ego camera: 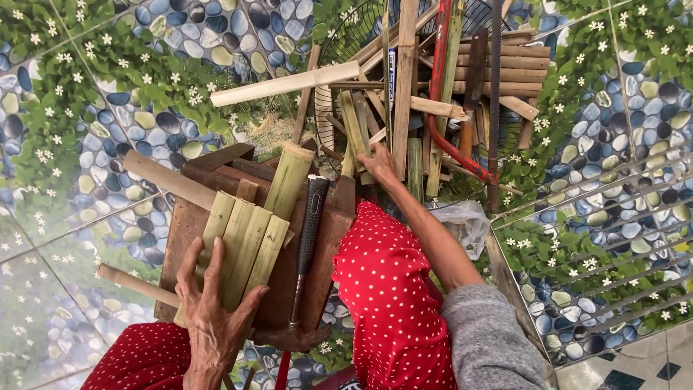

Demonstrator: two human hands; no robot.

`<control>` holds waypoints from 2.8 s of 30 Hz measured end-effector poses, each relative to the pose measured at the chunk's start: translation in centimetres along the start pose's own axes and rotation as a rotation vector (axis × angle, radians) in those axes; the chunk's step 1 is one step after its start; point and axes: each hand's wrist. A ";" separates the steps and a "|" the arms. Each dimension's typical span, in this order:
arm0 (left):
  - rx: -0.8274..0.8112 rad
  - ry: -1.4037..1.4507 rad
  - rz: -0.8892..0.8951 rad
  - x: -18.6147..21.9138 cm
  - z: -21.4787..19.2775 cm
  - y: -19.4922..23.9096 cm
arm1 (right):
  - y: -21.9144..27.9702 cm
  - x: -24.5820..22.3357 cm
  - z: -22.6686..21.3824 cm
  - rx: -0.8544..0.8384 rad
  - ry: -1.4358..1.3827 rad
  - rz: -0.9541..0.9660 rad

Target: The person assembles a small bamboo structure by hand, arranging split bamboo strips on a wooden board and securing them with a hammer and nails. They repeatedly adjust the strips and hammer nails to fasten the pieces together.

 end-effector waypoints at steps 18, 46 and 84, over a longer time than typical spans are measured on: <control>-0.043 0.015 -0.058 0.0 -0.2 0.2 | 13.3 -4.2 -12.6 -0.147 -0.815 0.137; 0.511 1.316 -0.390 -7.1 -5.5 4.1 | 33.2 -37.7 -6.8 -0.783 0.223 -0.964; 0.368 0.418 -0.438 -10.5 -1.9 5.5 | 25.3 -36.2 -3.3 -0.248 0.444 -0.980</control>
Point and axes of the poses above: each hand's wrist, its own y-axis away from the middle knuckle, its own z-axis out of the palm, x = y × z, and after that the axes turned 1 degree about y, right-handed
